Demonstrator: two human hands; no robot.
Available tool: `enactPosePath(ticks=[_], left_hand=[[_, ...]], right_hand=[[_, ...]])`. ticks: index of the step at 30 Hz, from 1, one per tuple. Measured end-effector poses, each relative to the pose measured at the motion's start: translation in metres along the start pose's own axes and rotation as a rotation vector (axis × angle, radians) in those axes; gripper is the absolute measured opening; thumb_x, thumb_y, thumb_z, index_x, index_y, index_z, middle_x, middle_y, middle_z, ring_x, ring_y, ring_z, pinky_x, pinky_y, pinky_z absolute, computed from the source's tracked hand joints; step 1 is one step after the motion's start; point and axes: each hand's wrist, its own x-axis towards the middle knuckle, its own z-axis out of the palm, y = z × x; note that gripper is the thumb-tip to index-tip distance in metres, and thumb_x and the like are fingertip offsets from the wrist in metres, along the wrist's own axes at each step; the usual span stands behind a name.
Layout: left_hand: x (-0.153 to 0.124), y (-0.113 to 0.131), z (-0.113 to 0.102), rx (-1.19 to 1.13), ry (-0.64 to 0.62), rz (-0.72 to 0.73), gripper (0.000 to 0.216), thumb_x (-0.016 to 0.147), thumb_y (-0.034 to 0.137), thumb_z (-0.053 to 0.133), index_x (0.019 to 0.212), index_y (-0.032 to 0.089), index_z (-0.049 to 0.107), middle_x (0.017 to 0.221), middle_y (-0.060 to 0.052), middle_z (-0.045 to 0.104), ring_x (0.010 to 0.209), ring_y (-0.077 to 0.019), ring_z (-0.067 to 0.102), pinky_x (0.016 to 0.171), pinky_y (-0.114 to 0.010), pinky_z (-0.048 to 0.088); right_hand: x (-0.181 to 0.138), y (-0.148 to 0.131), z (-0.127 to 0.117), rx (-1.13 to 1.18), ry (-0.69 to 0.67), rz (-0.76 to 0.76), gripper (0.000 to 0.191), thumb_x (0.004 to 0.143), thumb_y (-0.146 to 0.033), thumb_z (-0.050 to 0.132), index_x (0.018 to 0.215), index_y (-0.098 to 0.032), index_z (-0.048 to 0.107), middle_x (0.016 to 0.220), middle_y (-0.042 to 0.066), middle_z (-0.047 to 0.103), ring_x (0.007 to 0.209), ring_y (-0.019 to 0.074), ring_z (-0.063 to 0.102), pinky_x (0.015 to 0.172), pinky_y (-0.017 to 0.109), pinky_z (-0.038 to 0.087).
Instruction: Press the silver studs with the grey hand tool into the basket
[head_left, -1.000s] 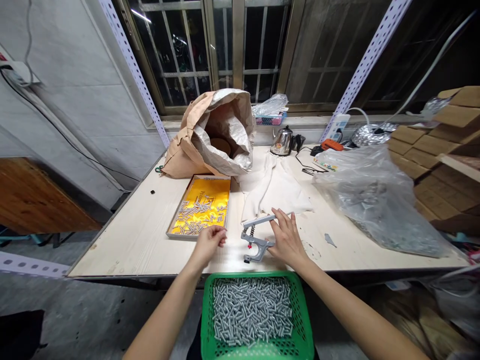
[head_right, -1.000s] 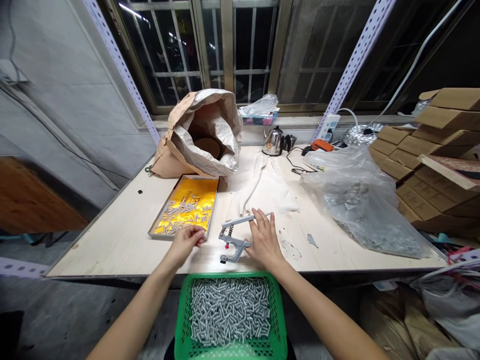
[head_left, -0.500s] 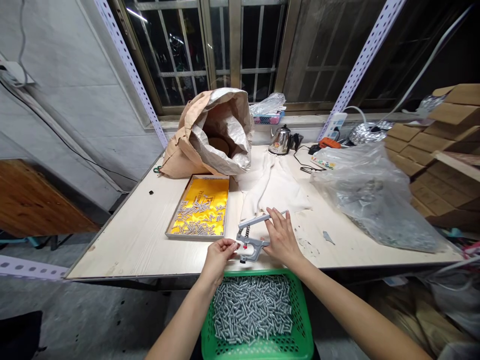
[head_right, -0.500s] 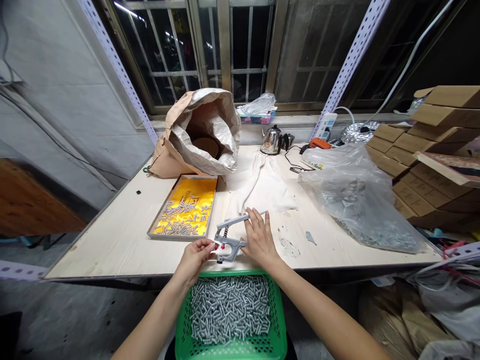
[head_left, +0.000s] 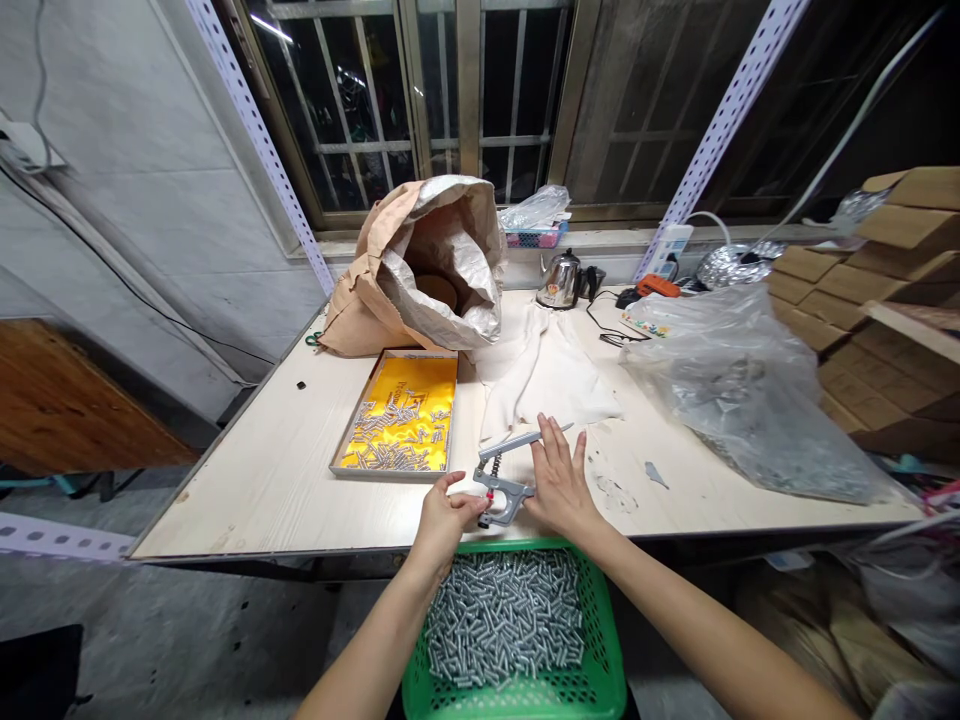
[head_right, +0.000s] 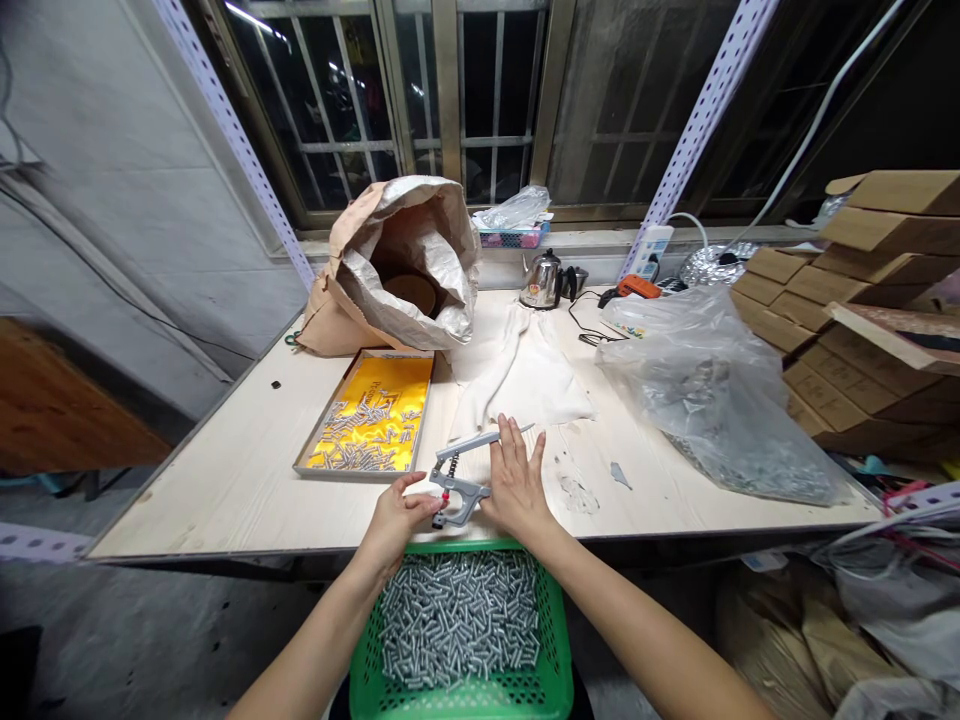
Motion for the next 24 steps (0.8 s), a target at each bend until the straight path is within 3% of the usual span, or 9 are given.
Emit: enactPosePath(ticks=[8,13,19,24], left_hand=[[0.003,-0.003,-0.004,0.297,-0.040,0.069,0.075,0.057,0.023,0.077,0.119,0.007,0.040,0.058,0.000,0.066,0.049,-0.0128,0.058,0.053,-0.022,0.042],[0.009,-0.003,-0.009,0.458,-0.058,0.158,0.068,0.062,0.015,0.071,0.123,0.009,0.041,0.062,0.000,0.067,0.052,-0.0124,0.058,0.056,-0.022,0.043],[0.011,-0.001,-0.009,0.426,-0.090,0.116,0.069,0.063,0.015,0.070,0.124,0.008,0.037,0.061,0.001,0.066,0.052,-0.0126,0.058,0.057,-0.023,0.043],[0.008,0.004,-0.011,0.591,-0.174,0.092,0.071,0.063,0.012,0.068,0.126,0.004,0.037,0.062,-0.001,0.066,0.059,-0.0152,0.061,0.062,-0.025,0.044]], right_hand=[[-0.003,-0.004,0.002,-0.051,-0.039,0.012,0.063,0.070,-0.035,0.054,0.123,-0.002,0.042,0.149,0.022,0.005,0.138,0.0322,0.001,0.105,0.060,-0.008],[-0.004,-0.005,0.001,-0.058,-0.052,0.022,0.068,0.070,-0.038,0.056,0.124,0.000,0.040,0.149,0.023,0.001,0.137,0.0329,-0.002,0.104,0.060,-0.009],[-0.002,-0.006,-0.002,-0.065,-0.058,0.021,0.064,0.070,-0.033,0.054,0.123,0.000,0.041,0.148,0.023,-0.001,0.137,0.0327,-0.006,0.104,0.060,-0.010],[-0.006,-0.009,0.001,-0.069,-0.064,0.008,0.067,0.067,-0.026,0.051,0.127,0.000,0.037,0.149,0.022,0.002,0.138,0.0316,-0.005,0.104,0.061,-0.009]])
